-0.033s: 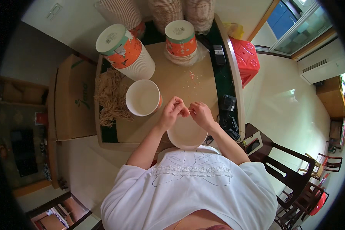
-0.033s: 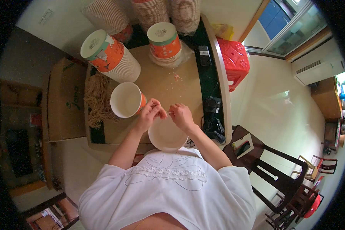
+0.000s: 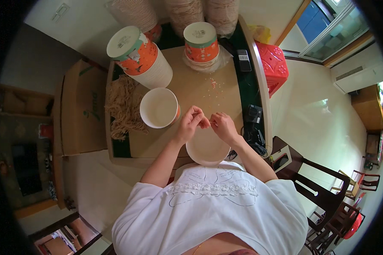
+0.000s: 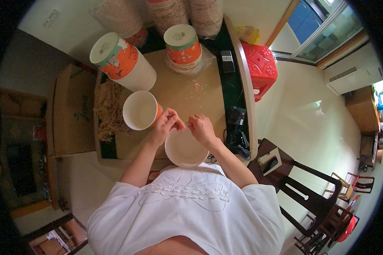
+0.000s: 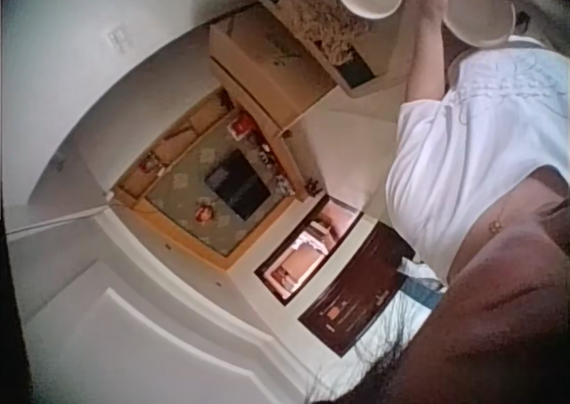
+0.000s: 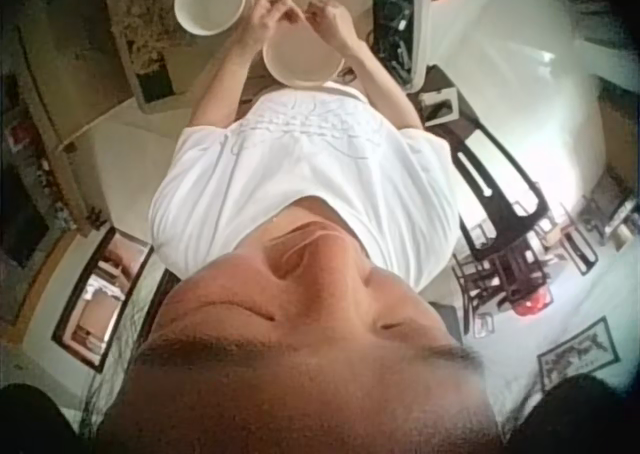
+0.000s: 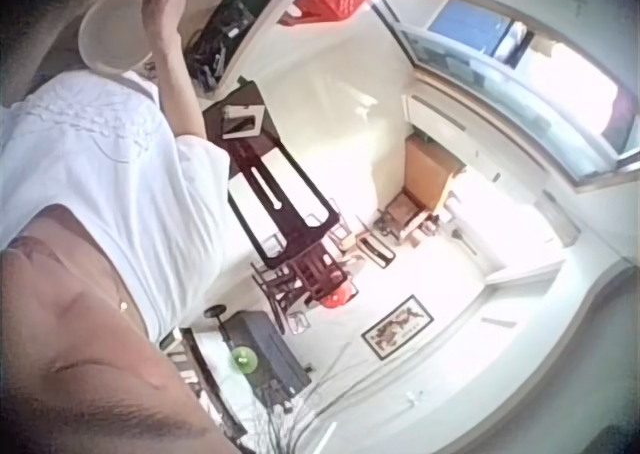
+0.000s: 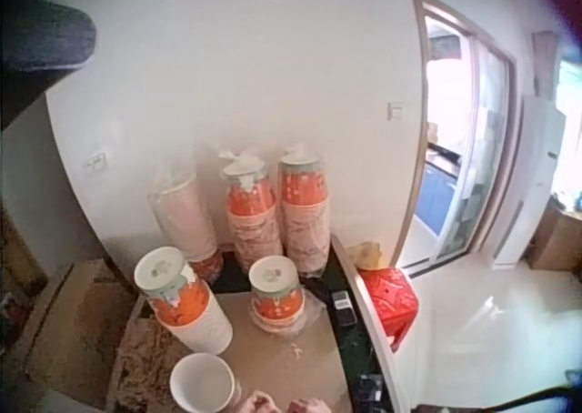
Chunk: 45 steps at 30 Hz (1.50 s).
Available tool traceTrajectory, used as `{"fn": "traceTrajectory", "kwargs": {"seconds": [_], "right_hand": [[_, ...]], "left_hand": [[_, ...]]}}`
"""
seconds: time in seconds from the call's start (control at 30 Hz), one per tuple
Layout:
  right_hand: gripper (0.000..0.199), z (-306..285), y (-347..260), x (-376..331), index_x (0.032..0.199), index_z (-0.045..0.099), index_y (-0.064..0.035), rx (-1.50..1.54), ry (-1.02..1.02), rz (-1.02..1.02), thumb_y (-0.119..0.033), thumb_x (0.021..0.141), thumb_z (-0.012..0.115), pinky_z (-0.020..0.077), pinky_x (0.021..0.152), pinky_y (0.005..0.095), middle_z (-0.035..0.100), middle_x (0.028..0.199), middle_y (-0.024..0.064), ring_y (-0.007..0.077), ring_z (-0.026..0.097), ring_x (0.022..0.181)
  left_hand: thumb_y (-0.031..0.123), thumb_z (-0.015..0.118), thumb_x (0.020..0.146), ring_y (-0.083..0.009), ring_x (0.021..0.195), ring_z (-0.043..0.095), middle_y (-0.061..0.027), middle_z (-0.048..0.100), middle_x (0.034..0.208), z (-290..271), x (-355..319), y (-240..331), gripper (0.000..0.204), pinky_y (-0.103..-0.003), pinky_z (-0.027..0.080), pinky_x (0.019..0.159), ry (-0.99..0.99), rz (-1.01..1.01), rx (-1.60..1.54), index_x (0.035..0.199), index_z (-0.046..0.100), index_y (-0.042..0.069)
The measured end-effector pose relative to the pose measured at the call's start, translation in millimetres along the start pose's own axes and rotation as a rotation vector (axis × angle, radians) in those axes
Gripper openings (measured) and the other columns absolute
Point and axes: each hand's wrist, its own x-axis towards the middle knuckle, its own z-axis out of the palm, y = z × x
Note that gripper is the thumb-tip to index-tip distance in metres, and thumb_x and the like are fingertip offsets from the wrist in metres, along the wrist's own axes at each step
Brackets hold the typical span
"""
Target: The person is packaging items by placing bundles of string-like material into paper cups.
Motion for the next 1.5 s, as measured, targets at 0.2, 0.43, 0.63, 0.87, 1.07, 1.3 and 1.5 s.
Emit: {"fn": "traceTrajectory", "kwargs": {"seconds": [0.2, 0.43, 0.63, 0.87, 1.07, 1.3, 1.5], "right_hand": [[0.003, 1, -7, -1, 0.072, 0.057, -0.0064, -0.052, -0.023, 0.023, -0.008, 0.073, 0.059, 0.0453, 0.066, 0.0412, 0.058, 0.073, 0.0116, 0.0312, 0.057, 0.075], [0.005, -16, 13, 27, 0.079, 0.06, -0.007, -0.102, 0.04, 0.018, -0.008, 0.073, 0.061, 0.045, 0.07, 0.0419, 0.058, 0.077, 0.0116, 0.0312, 0.056, 0.08], [0.033, -32, -35, 1, 0.107, 0.06, -0.0076, 0.237, -0.188, 0.09, 0.001, 0.075, 0.062, 0.0447, 0.058, 0.0267, 0.056, 0.069, 0.0053, 0.0133, 0.055, 0.063], [0.018, -28, -53, -73, 0.1, 0.062, -0.0006, 0.857, -0.736, 0.421, -0.014, 0.093, 0.052, 0.0476, 0.064, 0.024, 0.062, 0.075, 0.0027, 0.0089, 0.059, 0.069], [0.021, -33, -14, -124, 0.106, 0.061, 0.0051, 1.04, 0.071, 0.695, -0.007, 0.094, 0.049, 0.0491, 0.085, 0.0299, 0.066, 0.099, 0.0104, 0.0167, 0.062, 0.094], [0.015, -32, -20, -103, 0.106, 0.05, -0.0039, 1.732, 0.452, 0.717, -0.006, 0.091, 0.051, 0.0451, 0.063, 0.0245, 0.058, 0.081, 0.0062, 0.0135, 0.055, 0.07], [0.01, -37, -25, -116, 0.097, 0.043, -0.0121, 1.36, 0.216, 0.862, -0.006, 0.092, 0.048, 0.0302, 0.051, 0.0215, 0.039, 0.065, -0.0012, 0.0082, 0.036, 0.055]], "left_hand": [[0.011, 0.048, 0.094, -0.0122, 0.067, 0.056, -0.0083, 0.063, 0.084, 4, -14, 13, 0.007, -0.025, 0.047, 0.063, 0.096, 0.035, 0.196, 0.095, 0.045, 0.006], [0.011, 0.058, 0.089, -0.0056, 0.053, 0.05, 0.0003, 0.054, 0.058, -13, -62, 41, 0.015, -0.02, 0.037, 0.048, 0.182, -0.336, 0.791, 0.098, 0.062, 0.0], [0.021, 0.046, 0.096, -0.0066, 0.048, 0.041, 0.0009, 0.048, 0.056, -9, -67, 12, 0.023, -0.02, 0.03, 0.045, 0.054, -0.331, -0.07, 0.097, 0.059, 0.002], [0.024, 0.043, 0.097, -0.013, 0.071, 0.055, -0.0051, 0.059, 0.074, 12, -63, 2, 0.027, -0.027, 0.045, 0.068, 0.221, -0.199, -0.47, 0.094, 0.058, 0.002], [0.019, 0.045, 0.096, -0.0127, 0.085, 0.059, -0.0066, 0.064, 0.09, -2, -97, -13, 0.027, -0.027, 0.047, 0.083, 0.002, -0.468, 0.064, 0.09, 0.063, 0.0], [0.017, 0.049, 0.094, -0.0113, 0.081, 0.058, -0.0047, 0.063, 0.085, 13, -101, -37, 0.023, -0.025, 0.047, 0.076, -0.115, -0.619, 0.164, 0.094, 0.064, 0.0], [0.013, 0.055, 0.09, -0.0058, 0.06, 0.054, -0.0016, 0.06, 0.069, 14, -94, -15, 0.016, -0.021, 0.043, 0.054, 0.131, -0.521, 0.381, 0.087, 0.064, 0.001]]}}
